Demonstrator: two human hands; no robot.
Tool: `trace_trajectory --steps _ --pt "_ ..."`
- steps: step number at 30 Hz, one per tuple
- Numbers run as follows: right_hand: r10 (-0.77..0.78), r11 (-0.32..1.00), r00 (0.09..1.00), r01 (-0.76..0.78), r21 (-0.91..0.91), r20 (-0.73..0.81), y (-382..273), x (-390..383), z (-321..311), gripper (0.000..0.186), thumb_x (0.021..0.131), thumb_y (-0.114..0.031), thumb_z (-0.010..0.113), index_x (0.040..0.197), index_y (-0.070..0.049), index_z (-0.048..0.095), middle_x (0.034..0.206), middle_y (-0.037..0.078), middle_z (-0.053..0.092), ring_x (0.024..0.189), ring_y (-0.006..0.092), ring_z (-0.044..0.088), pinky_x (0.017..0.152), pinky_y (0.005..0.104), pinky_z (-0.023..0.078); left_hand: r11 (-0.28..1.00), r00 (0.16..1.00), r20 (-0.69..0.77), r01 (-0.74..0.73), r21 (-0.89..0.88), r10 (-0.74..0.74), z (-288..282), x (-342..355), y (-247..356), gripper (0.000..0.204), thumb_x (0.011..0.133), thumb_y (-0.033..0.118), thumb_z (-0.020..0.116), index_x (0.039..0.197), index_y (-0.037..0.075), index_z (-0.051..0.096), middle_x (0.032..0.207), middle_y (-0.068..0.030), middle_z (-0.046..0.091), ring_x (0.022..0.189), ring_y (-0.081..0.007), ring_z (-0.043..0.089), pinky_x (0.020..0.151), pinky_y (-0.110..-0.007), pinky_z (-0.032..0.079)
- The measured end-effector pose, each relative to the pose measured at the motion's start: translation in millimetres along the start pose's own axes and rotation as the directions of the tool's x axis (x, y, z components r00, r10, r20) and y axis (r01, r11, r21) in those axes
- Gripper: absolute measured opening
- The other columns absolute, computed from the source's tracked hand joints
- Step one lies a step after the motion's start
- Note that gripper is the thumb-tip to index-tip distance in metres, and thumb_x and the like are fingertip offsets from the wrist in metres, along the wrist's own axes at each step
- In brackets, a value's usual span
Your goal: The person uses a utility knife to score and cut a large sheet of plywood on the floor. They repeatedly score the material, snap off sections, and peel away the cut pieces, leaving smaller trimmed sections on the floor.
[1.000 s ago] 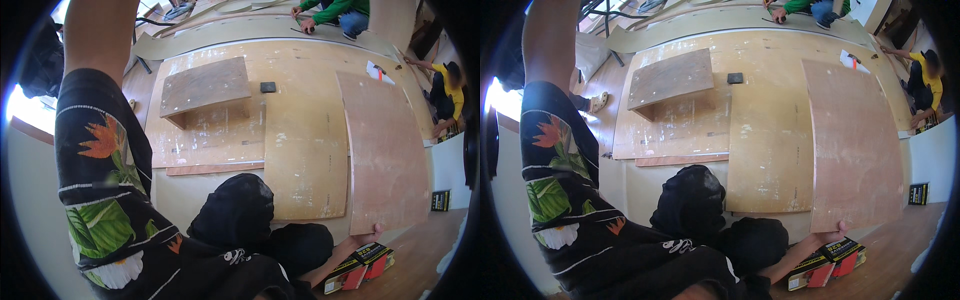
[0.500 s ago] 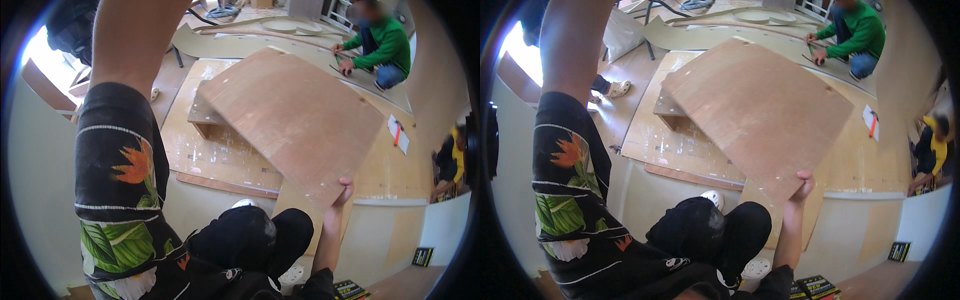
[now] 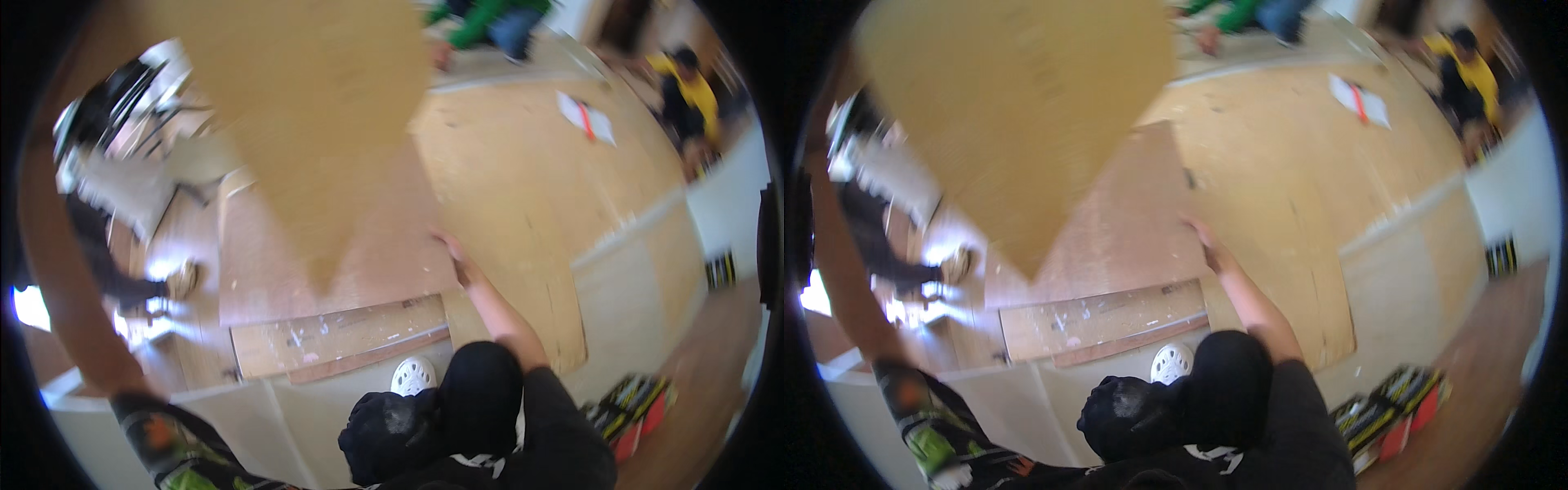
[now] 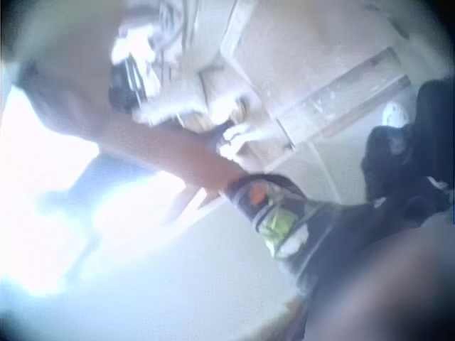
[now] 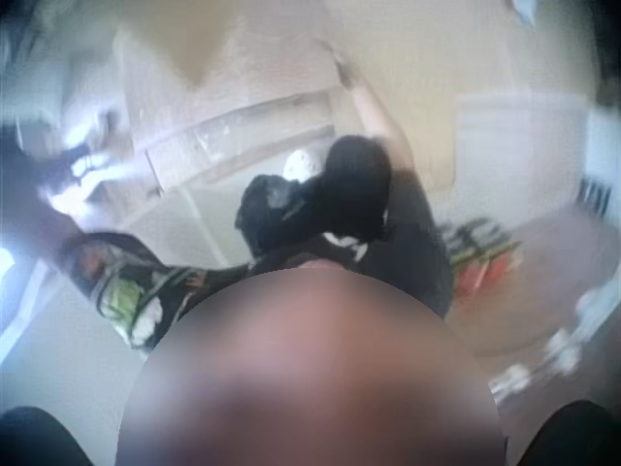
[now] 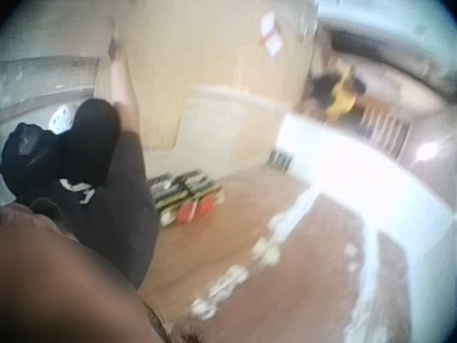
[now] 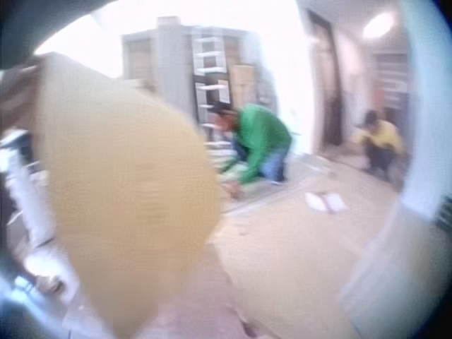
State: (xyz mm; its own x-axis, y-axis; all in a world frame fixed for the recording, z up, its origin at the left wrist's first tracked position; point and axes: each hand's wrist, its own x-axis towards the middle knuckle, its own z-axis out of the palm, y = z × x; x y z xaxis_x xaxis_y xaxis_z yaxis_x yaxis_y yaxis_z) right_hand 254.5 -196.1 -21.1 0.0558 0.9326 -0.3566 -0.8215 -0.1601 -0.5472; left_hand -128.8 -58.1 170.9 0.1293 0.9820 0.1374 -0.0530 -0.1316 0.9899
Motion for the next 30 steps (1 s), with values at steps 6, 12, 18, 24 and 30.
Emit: trace_trajectory --steps 6,12,18,24,30 --pt "-0.236 0.97 0.955 0.241 0.005 -0.179 26 -52 -43 0.051 0.094 -0.048 0.059 0.124 -0.006 0.058 0.114 0.011 0.065 0.101 0.0192 0.064 0.086 0.0325 0.052 0.984 0.977 0.141 -0.17 0.044 0.163 24 101 42 0.035 0.102 0.01 0.042 0.134 -0.004 0.042 0.134 -0.0178 0.048 0.123 -0.0275 0.05 0.106 -0.04 0.042" --pt "-0.719 0.624 0.292 -0.127 -0.771 -0.63 37 -195 -181 0.035 0.092 -0.027 0.066 0.118 -0.005 0.059 0.11 0.013 0.064 0.099 0.0207 0.064 0.082 0.0357 0.052 0.952 0.926 0.249 -0.303 0.047 0.282 64 175 87 0.034 0.101 0.01 0.043 0.133 -0.004 0.044 0.132 -0.0173 0.05 0.121 -0.0271 0.051 0.105 -0.039 0.043" --pt "-0.745 0.437 -0.052 -0.791 -0.427 -0.666 -10 -271 -277 0.053 0.089 -0.051 0.061 0.112 -0.004 0.064 0.115 0.019 0.064 0.108 0.0336 0.061 0.097 0.0455 0.045 0.916 0.878 0.307 -0.399 0.047 0.367 110 222 136 0.034 0.101 0.011 0.044 0.132 -0.003 0.045 0.131 -0.0169 0.051 0.12 -0.0267 0.052 0.104 -0.039 0.044" --pt "-0.472 0.667 0.24 -0.533 -0.522 -0.848 -47 -257 -291 0.081 0.071 -0.069 0.071 0.111 0.001 0.066 0.108 0.02 0.069 0.105 0.033 0.066 0.089 0.0425 0.05 0.881 0.856 0.32 -0.459 0.113 0.405 150 242 179 0.033 0.101 0.012 0.045 0.13 -0.003 0.046 0.129 -0.0164 0.053 0.118 -0.0263 0.053 0.103 -0.038 0.045" --pt "-0.461 0.664 0.287 -0.516 -0.541 -0.84 -72 -276 -331 0.075 0.067 -0.066 0.076 0.1 0.001 0.069 0.096 0.019 0.071 0.091 0.0289 0.069 0.079 0.0388 0.052 0.857 0.869 0.265 -0.474 0.203 0.418 165 236 221 0.033 0.1 0.012 0.047 0.129 -0.003 0.047 0.127 -0.016 0.054 0.117 -0.0259 0.055 0.101 -0.038 0.045"
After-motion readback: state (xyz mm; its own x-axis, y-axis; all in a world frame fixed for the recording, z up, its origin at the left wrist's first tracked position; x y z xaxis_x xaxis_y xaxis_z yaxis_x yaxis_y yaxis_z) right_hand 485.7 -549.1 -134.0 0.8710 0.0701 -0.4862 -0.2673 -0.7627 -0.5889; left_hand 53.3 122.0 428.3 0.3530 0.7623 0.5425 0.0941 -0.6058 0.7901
